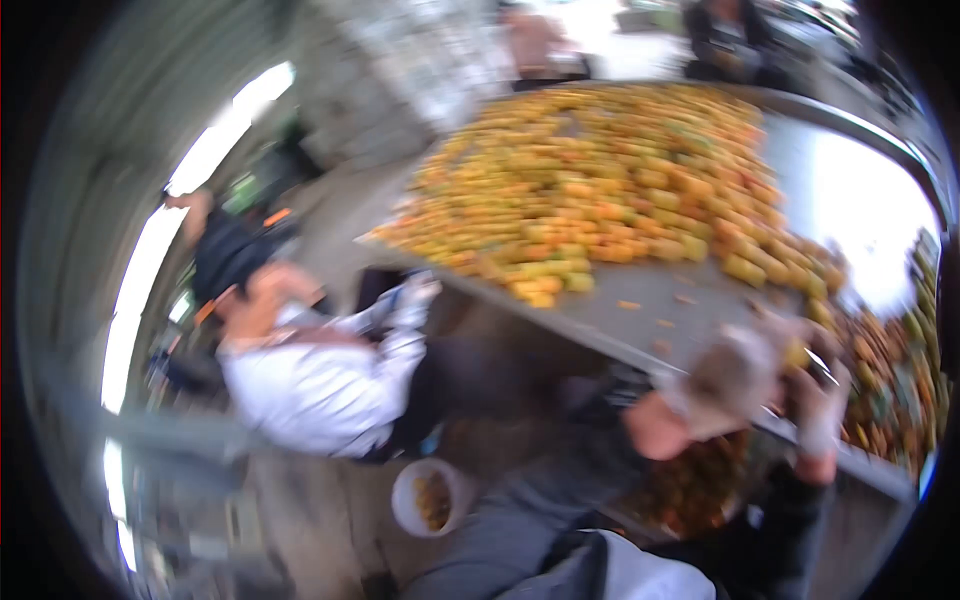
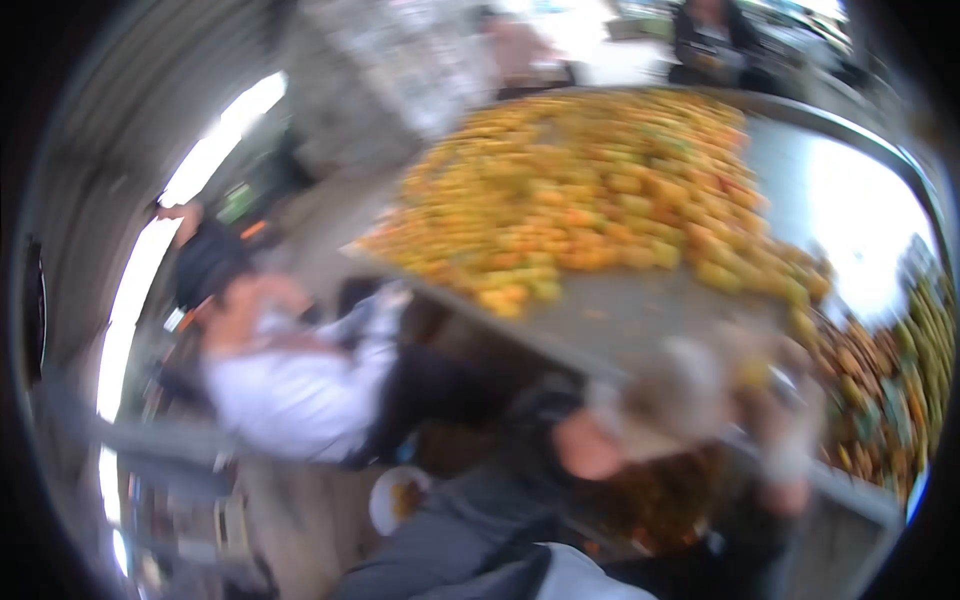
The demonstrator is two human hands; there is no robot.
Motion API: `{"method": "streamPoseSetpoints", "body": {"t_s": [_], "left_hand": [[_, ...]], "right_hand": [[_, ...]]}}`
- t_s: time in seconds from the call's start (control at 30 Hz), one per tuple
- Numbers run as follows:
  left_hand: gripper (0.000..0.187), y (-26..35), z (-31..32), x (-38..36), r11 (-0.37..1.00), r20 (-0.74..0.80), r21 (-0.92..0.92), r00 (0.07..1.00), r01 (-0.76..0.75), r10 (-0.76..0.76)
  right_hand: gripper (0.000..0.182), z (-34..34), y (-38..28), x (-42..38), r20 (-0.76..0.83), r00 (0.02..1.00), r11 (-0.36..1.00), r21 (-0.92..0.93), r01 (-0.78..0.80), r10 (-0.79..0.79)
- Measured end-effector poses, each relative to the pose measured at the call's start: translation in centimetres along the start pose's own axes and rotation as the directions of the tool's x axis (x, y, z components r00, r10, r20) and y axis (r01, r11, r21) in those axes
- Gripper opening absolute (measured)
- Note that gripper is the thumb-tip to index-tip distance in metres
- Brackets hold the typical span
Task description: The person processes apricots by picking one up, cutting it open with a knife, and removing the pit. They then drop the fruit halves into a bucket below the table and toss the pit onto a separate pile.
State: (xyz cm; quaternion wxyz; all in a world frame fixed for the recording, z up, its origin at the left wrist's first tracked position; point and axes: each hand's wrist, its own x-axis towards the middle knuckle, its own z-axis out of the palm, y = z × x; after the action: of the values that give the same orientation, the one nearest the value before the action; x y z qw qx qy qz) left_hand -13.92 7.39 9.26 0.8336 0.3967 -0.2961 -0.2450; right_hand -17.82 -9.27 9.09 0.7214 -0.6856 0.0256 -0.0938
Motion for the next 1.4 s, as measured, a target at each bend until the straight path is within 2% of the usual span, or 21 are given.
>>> {"method": "streamPoseSetpoints", "body": {"t_s": [0.03, 0.07, 0.1, 0.13, 0.17, 0.2, 0.37, 0.53, 0.6, 0.63, 0.73, 0.77, 0.83, 0.97, 1.0, 1.07, 1.2, 1.23, 1.27, 1.33, 1.4], "left_hand": [[0.050, 1.3, 1.5, 1.0, 0.837, 0.068, 0.545, 0.998, -0.047, 0.012], [0.050, 3.2, 2.1, 2.3, 0.397, 0.176, 0.901, 0.984, -0.175, 0.034], [0.052, 1.6, 1.1, 2.7, 0.028, 0.325, 0.941, 0.924, -0.337, 0.200], [0.051, 0.4, 0.6, 3.3, -0.064, 0.350, 0.937, 0.911, -0.344, 0.217], [0.048, -0.2, 0.6, 3.7, -0.107, 0.355, 0.934, 0.911, -0.340, 0.211], [0.048, -0.2, 0.8, 4.2, -0.068, 0.371, 0.928, 0.910, -0.365, 0.184], [0.040, -0.6, 0.9, 6.1, -0.200, 0.453, 0.884, 0.881, -0.423, 0.136], [0.020, -2.4, 0.2, 6.5, -0.015, 0.377, 0.925, 0.909, -0.381, 0.179], [0.023, -3.2, -0.5, 5.9, 0.044, 0.122, 0.991, 0.982, -0.130, 0.146], [0.031, -3.5, -0.7, 6.2, 0.333, -0.116, 0.942, 0.964, 0.031, 0.238], [0.039, -4.0, -2.5, 6.5, 0.199, -0.101, 0.979, 0.931, 0.032, 0.351], [0.042, -4.3, -3.1, 6.8, 0.709, -0.300, 0.705, 0.912, 0.014, 0.280], [0.047, -2.2, -1.6, 6.5, 0.887, -0.507, 0.401, 0.862, 0.226, 0.009], [0.051, -1.7, -4.2, 5.6, 0.975, -0.552, 0.007, 0.813, 0.224, -0.183], [0.051, -1.8, -4.7, 5.1, 0.982, -0.544, 0.030, 0.828, 0.184, -0.139], [0.050, -2.4, -4.7, 4.3, 0.958, -0.531, -0.163, 0.798, 0.234, -0.285], [0.050, -3.7, -4.5, 3.1, 0.931, -0.566, -0.189, 0.740, 0.312, -0.363], [0.050, -4.1, -4.7, 2.9, 0.949, -0.582, -0.110, 0.755, 0.295, -0.302], [0.050, -4.9, -4.7, 2.6, 0.956, -0.591, -0.040, 0.765, 0.289, -0.256], [0.051, -4.6, -4.6, 2.3, 0.943, -0.542, 0.062, 0.805, 0.326, -0.242], [0.053, -4.9, -4.2, 2.4, 0.931, -0.563, -0.051, 0.760, 0.361, -0.326]], "right_hand": [[0.039, 0.1, 0.3, -0.5, -0.058, 0.995, 0.978, 0.197, -0.068, 0.080], [0.040, 0.2, -0.5, -0.2, -0.044, 0.998, 0.987, 0.156, 0.041, -0.035], [0.038, -1.0, 0.7, 0.0, -0.005, 0.996, 0.996, 0.033, 0.085, -0.085], [0.039, -1.1, -0.6, -0.2, 0.012, 0.995, 0.973, 0.209, -0.096, 0.096], [0.038, -1.6, -0.3, 0.0, 0.024, 0.998, 0.972, 0.226, -0.065, 0.061], [0.037, -2.3, -1.8, -0.1, 0.070, 0.982, 0.943, 0.272, -0.190, 0.177], [0.034, -3.0, -0.4, 0.5, 0.115, 0.966, 0.874, 0.412, -0.258, 0.231], [0.028, -2.5, 0.8, 1.1, 0.119, 0.949, 0.822, 0.477, -0.312, 0.291], [0.025, -2.0, 1.5, 1.5, 0.053, 0.953, 0.829, 0.480, -0.287, 0.300], [0.022, -1.2, 3.1, 1.5, -0.012, 0.967, 0.887, 0.403, -0.227, 0.253], [0.020, -0.2, 2.6, 1.6, -0.023, 0.965, 0.844, 0.490, -0.218, 0.262], [0.020, -0.5, 2.4, 1.9, -0.005, 0.953, 0.795, 0.553, -0.250, 0.302], [0.021, -0.9, 1.8, 2.2, -0.044, 0.948, 0.794, 0.560, -0.239, 0.316], [0.021, -0.9, 3.7, 3.7, -0.196, 0.959, 0.938, 0.320, -0.136, 0.206], [0.022, -0.8, 4.3, 3.7, -0.192, 0.948, 0.934, 0.302, -0.190, 0.255], [0.024, -0.9, 2.9, 2.9, -0.133, 0.937, 0.931, 0.227, -0.287, 0.322], [0.024, -0.4, 6.1, 2.9, -0.112, 0.968, 0.971, 0.110, -0.212, 0.224], [0.023, -0.4, 7.4, 3.3, -0.141, 0.986, 0.972, -0.229, 0.052, -0.086], [0.023, -1.2, 8.6, 3.0, -0.056, 0.930, 0.794, -0.542, 0.277, -0.362], [0.019, -1.6, 7.2, 3.3, -0.187, 0.891, 0.850, -0.430, 0.304, -0.414], [0.017, -1.6, 4.1, 3.1, -0.390, 0.915, 0.967, 0.177, 0.183, -0.102]]}}
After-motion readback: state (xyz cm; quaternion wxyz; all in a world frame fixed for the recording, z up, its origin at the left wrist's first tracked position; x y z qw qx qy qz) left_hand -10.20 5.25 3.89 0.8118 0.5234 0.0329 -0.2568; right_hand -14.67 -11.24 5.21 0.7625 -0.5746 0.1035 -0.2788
